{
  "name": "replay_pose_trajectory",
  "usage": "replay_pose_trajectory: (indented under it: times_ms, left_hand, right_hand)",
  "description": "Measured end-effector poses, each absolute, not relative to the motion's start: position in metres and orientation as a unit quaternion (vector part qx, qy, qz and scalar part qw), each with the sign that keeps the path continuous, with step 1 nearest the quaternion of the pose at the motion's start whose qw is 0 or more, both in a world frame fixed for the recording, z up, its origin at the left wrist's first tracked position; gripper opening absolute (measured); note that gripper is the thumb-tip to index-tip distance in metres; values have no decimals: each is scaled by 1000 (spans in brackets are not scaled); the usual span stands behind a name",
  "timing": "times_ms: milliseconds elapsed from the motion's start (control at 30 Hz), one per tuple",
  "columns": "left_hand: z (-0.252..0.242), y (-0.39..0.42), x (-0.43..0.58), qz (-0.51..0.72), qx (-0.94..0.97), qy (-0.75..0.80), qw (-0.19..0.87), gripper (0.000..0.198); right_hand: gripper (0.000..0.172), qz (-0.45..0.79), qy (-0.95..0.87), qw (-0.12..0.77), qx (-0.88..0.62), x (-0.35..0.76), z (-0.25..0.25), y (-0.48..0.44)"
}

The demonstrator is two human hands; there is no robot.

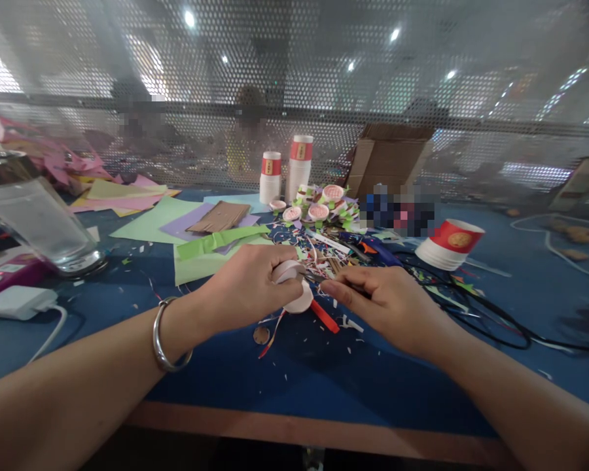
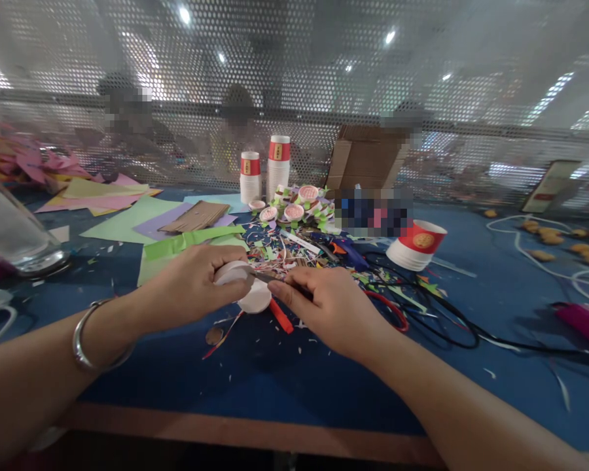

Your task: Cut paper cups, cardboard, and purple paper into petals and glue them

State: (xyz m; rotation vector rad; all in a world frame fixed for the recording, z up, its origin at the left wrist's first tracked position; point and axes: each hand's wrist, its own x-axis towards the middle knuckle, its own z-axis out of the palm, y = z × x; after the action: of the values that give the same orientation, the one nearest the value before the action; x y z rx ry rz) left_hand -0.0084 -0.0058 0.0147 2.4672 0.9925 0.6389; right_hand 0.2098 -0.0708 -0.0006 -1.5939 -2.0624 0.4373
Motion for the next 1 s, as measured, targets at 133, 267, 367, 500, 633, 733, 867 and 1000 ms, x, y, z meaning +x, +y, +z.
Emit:
replay_pose_trajectory:
  times_ms: [133, 267, 367, 500, 633, 733, 867, 1000]
  left_hand:
    - [14, -3, -9, 237, 887, 340, 204, 18]
    - [14, -1, -9, 238, 890, 317, 225, 18]
    - [15, -4, -9, 246, 888, 322, 217, 20]
    - [17, -10, -9, 304, 877, 326, 178, 5]
    - [16, -13, -11, 321, 879, 312, 165, 2]
    - [14, -12, -11, 321, 877, 317, 165, 3]
    - [12, -10, -12, 312, 883, 320, 147, 3]
    - [12, -10, -12, 294, 889, 322, 139, 7]
  right_hand:
    - [50, 154, -760, 243, -582, 212, 1, -73]
    - [51, 158, -760, 233, -586, 213, 4, -72]
    - [51, 157, -762, 236, -582, 212, 5, -71]
    - [50, 154, -770, 250, -567, 212, 3, -73]
    - [47, 160, -772, 253, -561, 212, 1, -75]
    - [47, 156, -771, 243, -568, 213, 1, -74]
    - [47, 146, -770, 247, -570, 212, -1, -71]
    - [46, 134, -775, 262, -559, 212, -3, -70]
